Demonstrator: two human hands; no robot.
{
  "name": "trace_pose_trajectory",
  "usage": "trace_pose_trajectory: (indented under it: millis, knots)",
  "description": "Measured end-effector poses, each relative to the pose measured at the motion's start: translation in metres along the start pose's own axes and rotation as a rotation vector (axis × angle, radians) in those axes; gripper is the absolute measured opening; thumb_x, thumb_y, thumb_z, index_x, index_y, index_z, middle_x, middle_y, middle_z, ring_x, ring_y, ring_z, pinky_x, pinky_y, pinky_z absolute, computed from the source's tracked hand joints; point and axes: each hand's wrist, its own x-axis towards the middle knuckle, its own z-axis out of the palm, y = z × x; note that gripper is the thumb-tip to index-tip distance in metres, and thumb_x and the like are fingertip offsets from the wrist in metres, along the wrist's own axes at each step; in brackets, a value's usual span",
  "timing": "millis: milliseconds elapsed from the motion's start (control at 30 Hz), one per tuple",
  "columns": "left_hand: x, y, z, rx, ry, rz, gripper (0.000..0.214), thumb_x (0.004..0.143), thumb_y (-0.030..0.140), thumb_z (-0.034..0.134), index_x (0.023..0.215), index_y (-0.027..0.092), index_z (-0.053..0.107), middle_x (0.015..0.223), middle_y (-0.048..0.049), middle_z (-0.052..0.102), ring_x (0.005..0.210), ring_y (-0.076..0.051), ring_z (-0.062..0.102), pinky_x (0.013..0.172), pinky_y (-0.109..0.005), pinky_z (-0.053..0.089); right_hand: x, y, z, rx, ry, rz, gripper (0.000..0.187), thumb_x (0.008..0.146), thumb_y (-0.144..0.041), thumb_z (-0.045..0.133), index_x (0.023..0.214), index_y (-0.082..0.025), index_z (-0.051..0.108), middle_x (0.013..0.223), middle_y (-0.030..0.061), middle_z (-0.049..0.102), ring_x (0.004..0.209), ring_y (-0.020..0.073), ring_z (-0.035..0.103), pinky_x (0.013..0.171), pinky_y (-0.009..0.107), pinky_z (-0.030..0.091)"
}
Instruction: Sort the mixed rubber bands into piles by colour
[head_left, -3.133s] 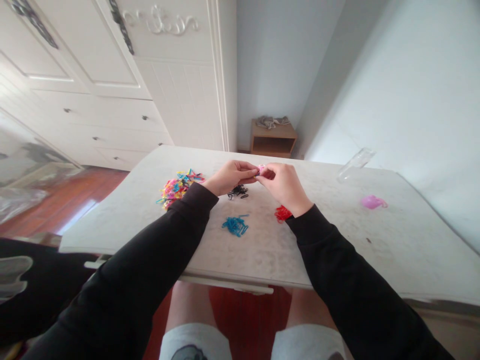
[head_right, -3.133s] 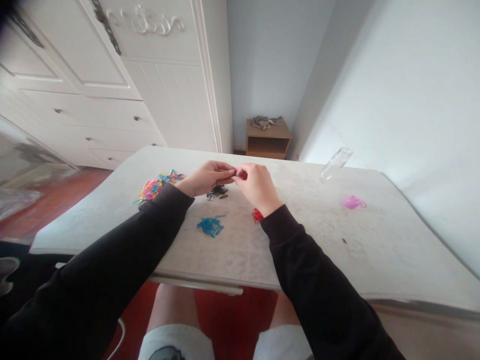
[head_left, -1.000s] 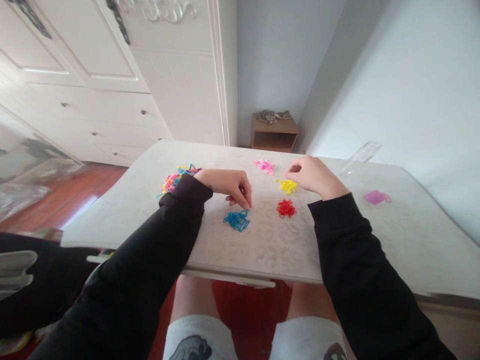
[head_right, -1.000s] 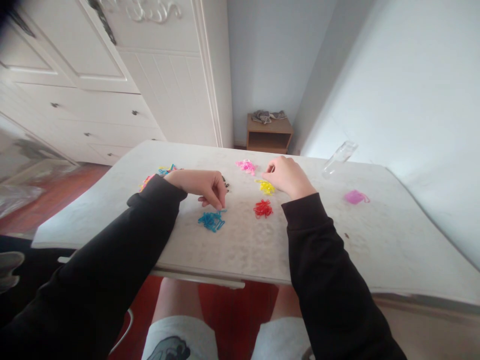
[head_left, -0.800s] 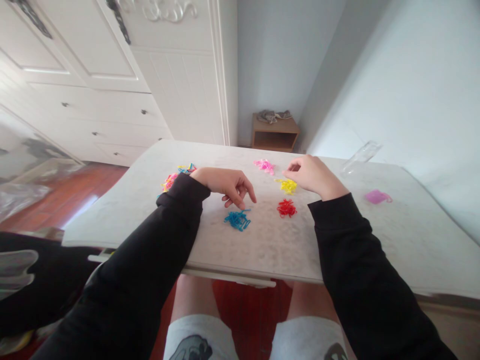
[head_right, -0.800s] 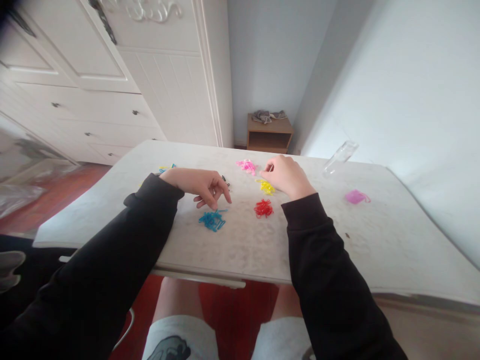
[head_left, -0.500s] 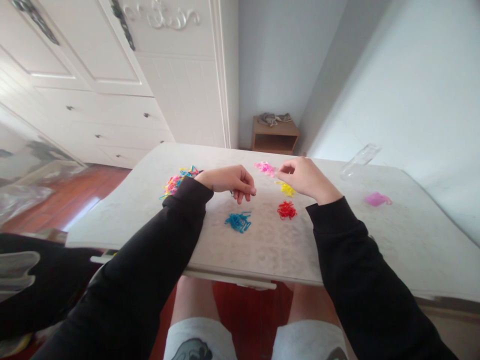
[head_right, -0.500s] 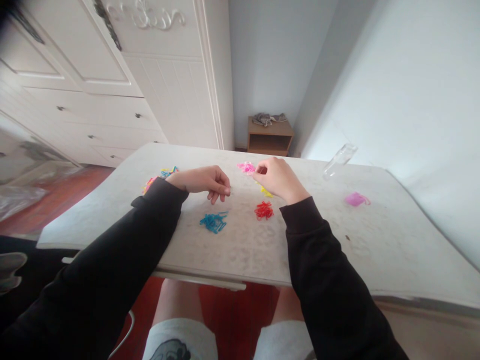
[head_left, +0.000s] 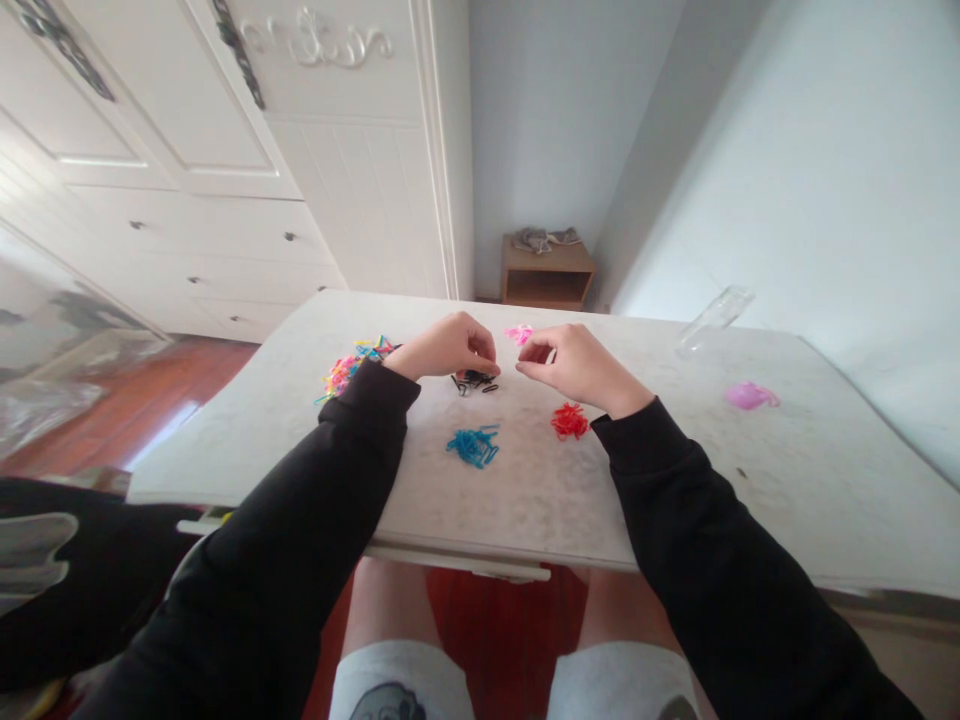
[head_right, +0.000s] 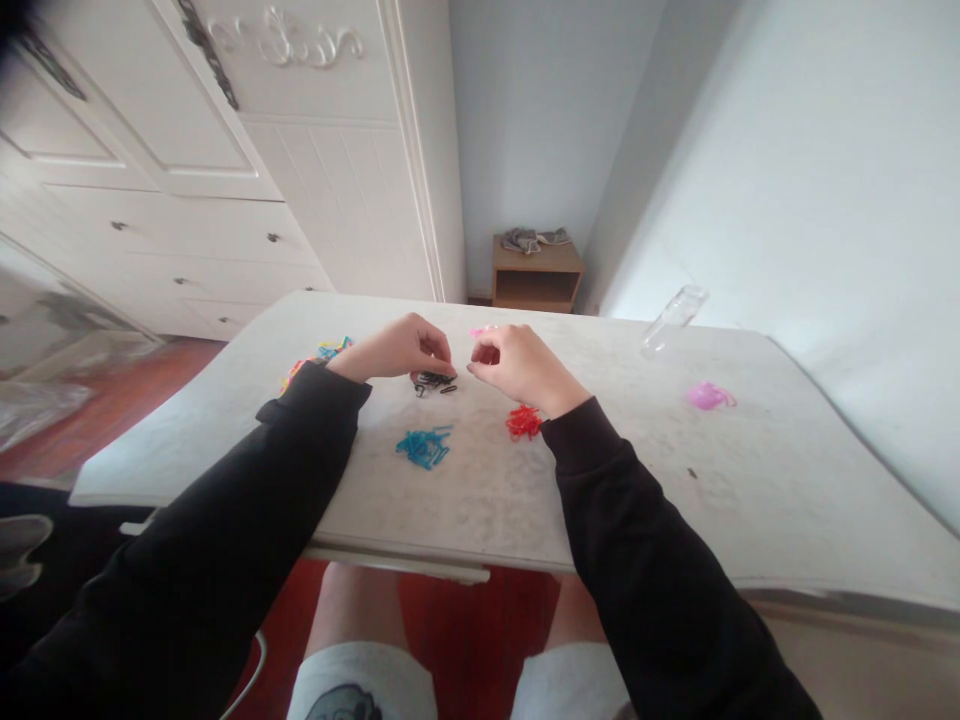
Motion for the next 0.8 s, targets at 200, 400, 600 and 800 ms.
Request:
trace_pose_trajectory:
  millis: [200,400,600,800]
  knots:
    - [-0.002,-0.0018,-0.0017,0.321,0.049,0.121,0.011,0.069,0.027,0.083,0.069,0.016,0.08,0.05,0.0031,0.059,0.049,-0.007,0.045,0.054,-0.024,0.034,-0.0004,0.0005,0.0,-0.053,0.04,-0.041,0.011,0.081,-0.012,0.069,0.072,-0.016,0.075,0.072,0.0032,0.074,0.067,0.0145,0.065,0.068,0.027,0.045]
    - [-0.0032,0.0028,0.0013,0.353,0.089,0.186,0.017,0.072,0.03,0.08,0.066,0.016,0.072,0.064,0.0017,0.063,0.059,-0.01,0.05,0.063,-0.025,0.038,-0.0003,0.0041,-0.0018,-0.082,0.128,-0.027,0.016,0.084,-0.018,0.066,0.069,-0.016,0.071,0.07,0.0032,0.072,0.066,0.0141,0.062,0.066,0.027,0.042]
    - [-0.0015,0.0033,0.0053,0.399,0.013,0.251,0.019,0.065,0.023,0.083,0.068,0.017,0.065,0.081,0.0002,0.062,0.071,-0.012,0.054,0.071,-0.026,0.042,0.0004,0.0076,0.0002,-0.132,0.134,-0.011,0.018,0.085,-0.02,0.065,0.068,-0.017,0.07,0.07,0.0037,0.071,0.067,0.015,0.061,0.066,0.028,0.04]
    - [-0.0039,-0.0025,0.0017,0.301,0.073,0.25,0.01,0.069,0.019,0.072,0.078,0.017,0.066,0.084,-0.0006,0.063,0.074,-0.014,0.055,0.073,-0.027,0.046,0.0008,0.0079,-0.0015,-0.158,0.133,-0.026,0.021,0.086,-0.025,0.062,0.067,-0.018,0.067,0.068,0.0034,0.069,0.065,0.0155,0.059,0.065,0.028,0.037]
